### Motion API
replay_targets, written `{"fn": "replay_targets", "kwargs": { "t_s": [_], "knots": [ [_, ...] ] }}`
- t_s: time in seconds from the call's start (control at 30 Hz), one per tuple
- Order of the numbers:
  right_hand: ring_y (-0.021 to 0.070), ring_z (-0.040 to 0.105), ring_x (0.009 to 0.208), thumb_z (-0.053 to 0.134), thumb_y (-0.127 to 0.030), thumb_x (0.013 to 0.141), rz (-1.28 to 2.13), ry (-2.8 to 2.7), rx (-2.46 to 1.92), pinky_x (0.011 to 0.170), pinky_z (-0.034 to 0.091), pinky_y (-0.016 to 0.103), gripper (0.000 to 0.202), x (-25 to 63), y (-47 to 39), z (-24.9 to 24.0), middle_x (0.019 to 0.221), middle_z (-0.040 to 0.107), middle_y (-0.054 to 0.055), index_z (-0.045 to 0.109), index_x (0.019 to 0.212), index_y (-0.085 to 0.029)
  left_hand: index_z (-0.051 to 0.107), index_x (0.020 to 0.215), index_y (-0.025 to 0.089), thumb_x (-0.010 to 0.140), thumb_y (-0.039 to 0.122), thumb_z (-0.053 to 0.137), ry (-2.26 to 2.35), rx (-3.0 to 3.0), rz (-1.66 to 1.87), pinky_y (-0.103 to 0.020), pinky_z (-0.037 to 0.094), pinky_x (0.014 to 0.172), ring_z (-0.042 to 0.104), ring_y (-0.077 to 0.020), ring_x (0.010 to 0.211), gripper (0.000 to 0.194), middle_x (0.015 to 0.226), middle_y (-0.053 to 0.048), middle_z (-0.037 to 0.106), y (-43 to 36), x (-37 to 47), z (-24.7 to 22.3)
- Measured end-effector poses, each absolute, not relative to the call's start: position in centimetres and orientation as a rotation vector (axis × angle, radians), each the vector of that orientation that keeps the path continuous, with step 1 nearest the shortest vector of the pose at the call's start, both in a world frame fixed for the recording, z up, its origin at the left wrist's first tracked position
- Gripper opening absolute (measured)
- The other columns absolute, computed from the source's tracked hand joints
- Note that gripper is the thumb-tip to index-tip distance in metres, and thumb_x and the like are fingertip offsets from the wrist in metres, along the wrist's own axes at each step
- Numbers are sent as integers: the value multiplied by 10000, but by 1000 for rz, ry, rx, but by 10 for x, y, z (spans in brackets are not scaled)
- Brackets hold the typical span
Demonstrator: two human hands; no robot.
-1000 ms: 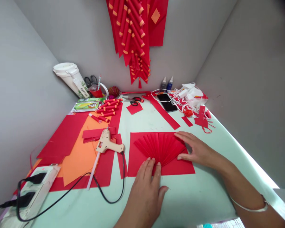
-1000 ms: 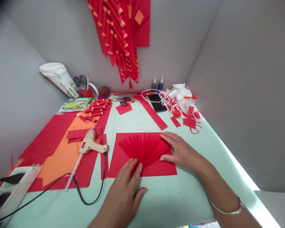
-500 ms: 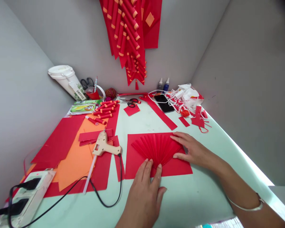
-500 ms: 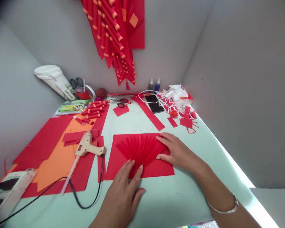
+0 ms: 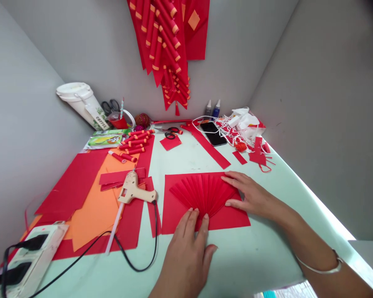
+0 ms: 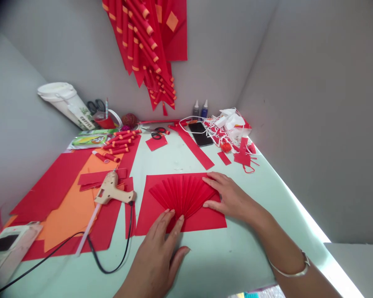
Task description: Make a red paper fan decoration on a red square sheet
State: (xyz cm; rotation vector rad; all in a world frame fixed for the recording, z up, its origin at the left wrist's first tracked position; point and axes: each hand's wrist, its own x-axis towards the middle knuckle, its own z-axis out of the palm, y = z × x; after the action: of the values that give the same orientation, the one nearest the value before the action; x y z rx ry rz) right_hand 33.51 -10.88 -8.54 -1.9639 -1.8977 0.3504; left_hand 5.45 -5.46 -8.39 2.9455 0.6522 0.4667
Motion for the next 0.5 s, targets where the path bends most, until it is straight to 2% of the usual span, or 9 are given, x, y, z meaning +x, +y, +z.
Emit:
{"fn": "replay_targets", "kwargs": {
  "t_s": [0.2, 0.33, 0.5],
  "knots": [
    [306, 379, 1373, 615, -477, 857, 488, -1827, -1916, 1116, 361, 521, 688, 339, -110, -77, 1510, 390, 58, 353, 1478, -340, 522, 1348, 133, 903, 349, 555, 640, 2953, 479, -477, 562, 905, 539, -358, 1234, 496, 1341, -210, 568, -54, 54, -85],
    [290, 413, 1358, 564, -403, 900, 562, -1780, -1903, 1109, 383, 497, 515, 343, -112, -76, 1498, 414, 28, 468, 1404, -358, 515, 1356, 134, 906, 345, 554, 639, 2938, 464, -484, 556, 916, 532, -358, 1239, 498, 1350, -209, 560, -53, 54, -85],
    [264, 418, 1355, 564, -382, 900, 564, -1747, -1901, 1098, 404, 466, 452, 344, -112, -82, 1482, 429, 33, 536, 1350, -340, 509, 1363, 140, 907, 345, 552, 629, 2929, 467, -483, 560, 910, 527, -358, 1245, 502, 1353, -204, 559, -53, 54, -84]
  ]
}}
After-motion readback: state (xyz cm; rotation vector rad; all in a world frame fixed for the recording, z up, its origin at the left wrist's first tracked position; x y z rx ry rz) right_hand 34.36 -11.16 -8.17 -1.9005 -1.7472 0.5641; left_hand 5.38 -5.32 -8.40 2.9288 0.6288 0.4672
